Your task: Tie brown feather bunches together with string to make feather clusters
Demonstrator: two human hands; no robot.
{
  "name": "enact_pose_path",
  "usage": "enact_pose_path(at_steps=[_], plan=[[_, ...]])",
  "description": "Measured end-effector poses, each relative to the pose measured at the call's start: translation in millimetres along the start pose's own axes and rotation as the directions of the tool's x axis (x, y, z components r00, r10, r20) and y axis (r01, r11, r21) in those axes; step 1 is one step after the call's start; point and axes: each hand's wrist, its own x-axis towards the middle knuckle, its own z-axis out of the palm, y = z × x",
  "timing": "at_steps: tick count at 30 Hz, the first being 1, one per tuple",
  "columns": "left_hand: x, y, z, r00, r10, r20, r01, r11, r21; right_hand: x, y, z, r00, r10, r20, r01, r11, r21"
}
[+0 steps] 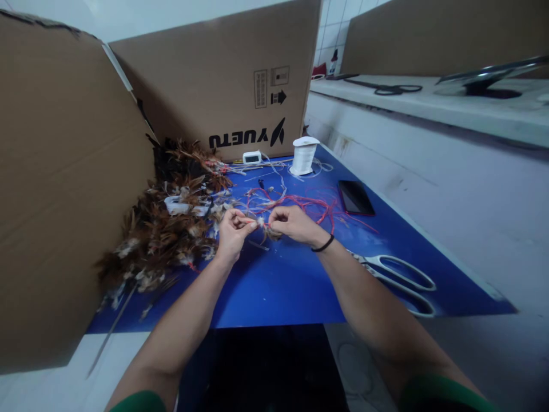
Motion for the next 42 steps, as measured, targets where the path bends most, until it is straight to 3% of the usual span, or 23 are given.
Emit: enact_pose_path(at_steps=[8,13,21,26,29,32,38,42], plan=[[-0.1,1.9,1.9,1.0,-0.013,-0.008,0.013,1.0,-0.01,-1.1,-2.8,0.8,0.999,0.049,-0.007,-0.047,0.983,0.18],[3.2,-4.3,-3.4,1.0,0.002,-0.007,-0.001,0.994,0.107,-0.1,-2.4,1.1,0.991,0.134,0.02,-0.135,0.961,0.239],[2.4,-2.1,-4.3,0.986,-0.129,0.105,0.116,0.986,0.122,2.1,2.7,1.4,0.985,0.169,0.032,-0.172,0.978,0.122],[-0.9,-5.0,-3.5,0.979,-0.14,0.151,0.093,0.955,0.281,2.3,2.3,1.7,0.986,0.163,0.043,-0.165,0.985,0.046],[-2.0,-6.3,-3.2,0.969,-0.152,0.194,0.092,0.953,0.288,1.4,0.2,1.3,0.981,0.182,0.062,-0.184,0.983,0.021],[-2.5,-4.9,-2.1,0.974,-0.161,0.158,0.123,0.967,0.224,0.1,-0.5,1.6,0.986,0.157,0.056,-0.158,0.987,0.025],[-3.2,-4.3,0.1,0.989,-0.107,0.097,0.087,0.977,0.192,-1.7,4.2,4.5,0.972,0.127,0.198,-0.131,0.991,0.01],[-3.1,-7.8,-2.2,0.985,-0.076,0.153,0.029,0.958,0.286,0.1,10.6,1.3,0.988,0.09,0.121,-0.086,0.995,-0.041]])
